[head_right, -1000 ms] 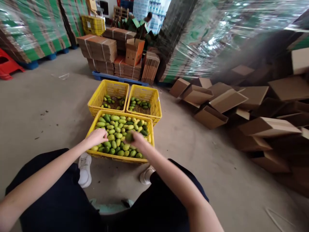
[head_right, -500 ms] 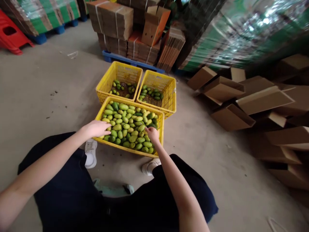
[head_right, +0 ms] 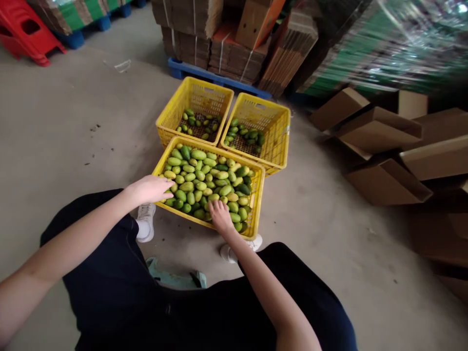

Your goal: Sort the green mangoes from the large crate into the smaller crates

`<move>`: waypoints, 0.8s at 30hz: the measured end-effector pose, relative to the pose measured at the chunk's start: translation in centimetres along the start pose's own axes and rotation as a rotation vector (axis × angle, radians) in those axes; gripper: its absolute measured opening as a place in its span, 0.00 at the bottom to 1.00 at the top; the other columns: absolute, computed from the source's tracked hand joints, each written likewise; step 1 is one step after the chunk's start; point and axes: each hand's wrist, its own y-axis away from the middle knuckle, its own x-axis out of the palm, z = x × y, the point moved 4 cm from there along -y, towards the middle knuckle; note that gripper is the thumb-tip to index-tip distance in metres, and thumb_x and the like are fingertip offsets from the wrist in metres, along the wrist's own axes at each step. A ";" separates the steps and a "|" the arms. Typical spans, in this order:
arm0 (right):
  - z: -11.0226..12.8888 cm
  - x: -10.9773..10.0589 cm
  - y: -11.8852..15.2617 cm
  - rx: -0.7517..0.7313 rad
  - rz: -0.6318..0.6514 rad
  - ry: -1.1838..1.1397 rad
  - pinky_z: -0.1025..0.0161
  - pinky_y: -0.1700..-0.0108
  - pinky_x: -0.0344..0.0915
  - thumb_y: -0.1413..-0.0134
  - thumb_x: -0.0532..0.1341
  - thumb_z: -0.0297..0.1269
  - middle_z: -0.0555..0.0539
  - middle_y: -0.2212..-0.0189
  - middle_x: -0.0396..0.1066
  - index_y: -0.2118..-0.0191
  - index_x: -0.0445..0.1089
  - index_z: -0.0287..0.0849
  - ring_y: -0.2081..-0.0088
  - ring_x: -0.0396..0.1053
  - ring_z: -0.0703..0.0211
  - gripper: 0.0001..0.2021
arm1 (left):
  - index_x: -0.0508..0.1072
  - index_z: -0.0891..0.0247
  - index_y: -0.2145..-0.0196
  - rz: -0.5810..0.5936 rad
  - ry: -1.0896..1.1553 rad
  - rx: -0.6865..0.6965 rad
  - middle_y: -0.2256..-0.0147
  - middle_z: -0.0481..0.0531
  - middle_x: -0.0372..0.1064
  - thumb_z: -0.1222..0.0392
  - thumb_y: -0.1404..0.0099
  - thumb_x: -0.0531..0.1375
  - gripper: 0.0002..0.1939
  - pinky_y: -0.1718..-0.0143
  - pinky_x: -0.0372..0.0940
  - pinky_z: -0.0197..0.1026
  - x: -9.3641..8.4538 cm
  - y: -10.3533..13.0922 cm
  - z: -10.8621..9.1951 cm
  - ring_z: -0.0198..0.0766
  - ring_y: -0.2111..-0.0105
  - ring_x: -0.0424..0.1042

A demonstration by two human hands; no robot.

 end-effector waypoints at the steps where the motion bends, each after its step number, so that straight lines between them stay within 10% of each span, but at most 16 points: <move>1: -0.3 0.0 -0.2 0.024 -0.002 -0.011 0.41 0.43 0.61 0.44 0.52 0.22 0.26 0.46 0.66 0.39 0.64 0.34 0.45 0.63 0.34 0.26 | 0.73 0.61 0.70 -0.037 0.089 0.007 0.64 0.59 0.75 0.48 0.47 0.72 0.17 0.44 0.60 0.53 0.2 0.0 0.2 0.60 0.52 0.72; 8: 0.5 -4.3 -0.3 0.152 -0.224 -0.582 0.49 0.51 0.69 0.46 0.64 0.33 0.38 0.55 0.71 0.51 0.74 0.41 0.57 0.70 0.46 0.15 | 0.69 0.60 0.73 -0.276 0.487 0.048 0.66 0.63 0.73 0.46 0.50 0.72 0.20 0.37 0.52 0.63 2.4 0.8 -1.7 0.69 0.43 0.65; 14: 3.2 -8.5 0.8 0.137 -0.156 -1.179 0.64 0.70 0.64 0.59 0.74 0.46 0.52 0.77 0.70 0.65 0.79 0.41 0.74 0.64 0.62 0.17 | 0.73 0.61 0.62 -0.167 0.952 0.200 0.65 0.59 0.71 0.66 0.47 0.69 0.14 0.36 0.53 0.57 3.6 2.4 -7.5 0.63 0.40 0.63; 24: 2.2 -8.5 1.6 0.254 0.040 -1.480 0.61 0.61 0.69 0.57 0.70 0.57 0.48 0.69 0.76 0.64 0.78 0.41 0.68 0.71 0.61 0.22 | 0.71 0.67 0.52 -0.013 -0.268 0.365 0.53 0.60 0.72 0.62 0.35 0.63 0.15 0.58 0.70 0.45 1.9 2.7 -9.5 0.48 0.57 0.77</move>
